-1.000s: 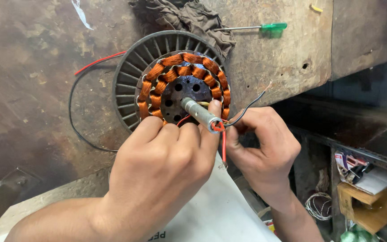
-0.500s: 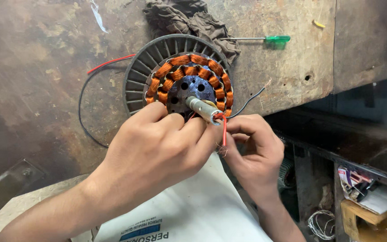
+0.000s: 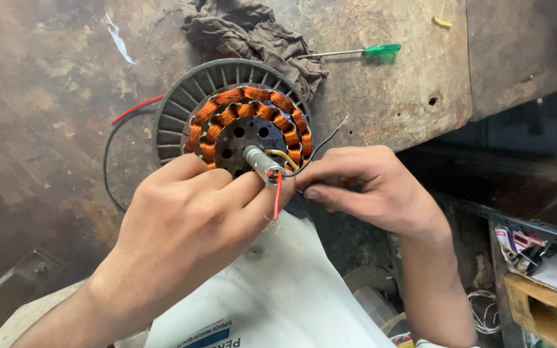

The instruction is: The person is repairing an electric motor stator by hand. They are twisting and connecting multiple colored wires (red, black, yellow) to the copper windings of the stator, which is mounted on a workbench.

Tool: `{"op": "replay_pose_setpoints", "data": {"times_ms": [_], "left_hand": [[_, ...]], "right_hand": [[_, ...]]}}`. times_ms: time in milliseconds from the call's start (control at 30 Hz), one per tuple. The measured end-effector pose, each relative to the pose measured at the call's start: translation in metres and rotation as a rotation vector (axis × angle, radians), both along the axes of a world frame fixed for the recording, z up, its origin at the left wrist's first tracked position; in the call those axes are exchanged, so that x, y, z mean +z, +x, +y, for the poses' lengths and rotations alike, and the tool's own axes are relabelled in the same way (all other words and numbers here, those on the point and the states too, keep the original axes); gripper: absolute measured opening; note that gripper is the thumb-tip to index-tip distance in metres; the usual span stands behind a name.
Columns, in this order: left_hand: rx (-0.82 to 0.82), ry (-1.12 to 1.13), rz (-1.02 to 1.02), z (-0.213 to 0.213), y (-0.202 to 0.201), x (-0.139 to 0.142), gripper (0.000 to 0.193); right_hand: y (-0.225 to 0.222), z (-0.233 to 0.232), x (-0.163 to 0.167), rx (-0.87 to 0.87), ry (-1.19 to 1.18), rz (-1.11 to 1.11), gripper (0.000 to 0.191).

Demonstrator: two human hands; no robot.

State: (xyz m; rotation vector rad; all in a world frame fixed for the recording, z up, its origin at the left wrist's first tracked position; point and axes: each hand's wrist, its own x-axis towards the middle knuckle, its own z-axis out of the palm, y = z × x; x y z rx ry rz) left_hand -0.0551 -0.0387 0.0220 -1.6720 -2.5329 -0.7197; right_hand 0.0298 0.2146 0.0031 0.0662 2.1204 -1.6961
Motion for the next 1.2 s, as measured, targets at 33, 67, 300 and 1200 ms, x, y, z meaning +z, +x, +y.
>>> {"op": "replay_pose_setpoints", "data": {"times_ms": [33,67,300,1200], "left_hand": [[0.008,0.005,-0.010,0.000,0.000,0.000,0.007],[0.006,-0.011,-0.017,0.000,0.000,0.000,0.006],[0.022,-0.109,-0.107,0.002,0.002,-0.001,0.007],[0.159,-0.205,0.008,0.016,0.020,0.006,0.037]], "right_hand": [[-0.003,0.001,-0.001,-0.015,-0.056,-0.074,0.018],[-0.005,0.001,-0.002,-0.014,-0.061,-0.107,0.016],[0.004,-0.008,-0.015,-0.053,0.050,-0.021,0.014],[0.034,-0.041,-0.022,-0.342,0.151,0.318,0.021]]}}
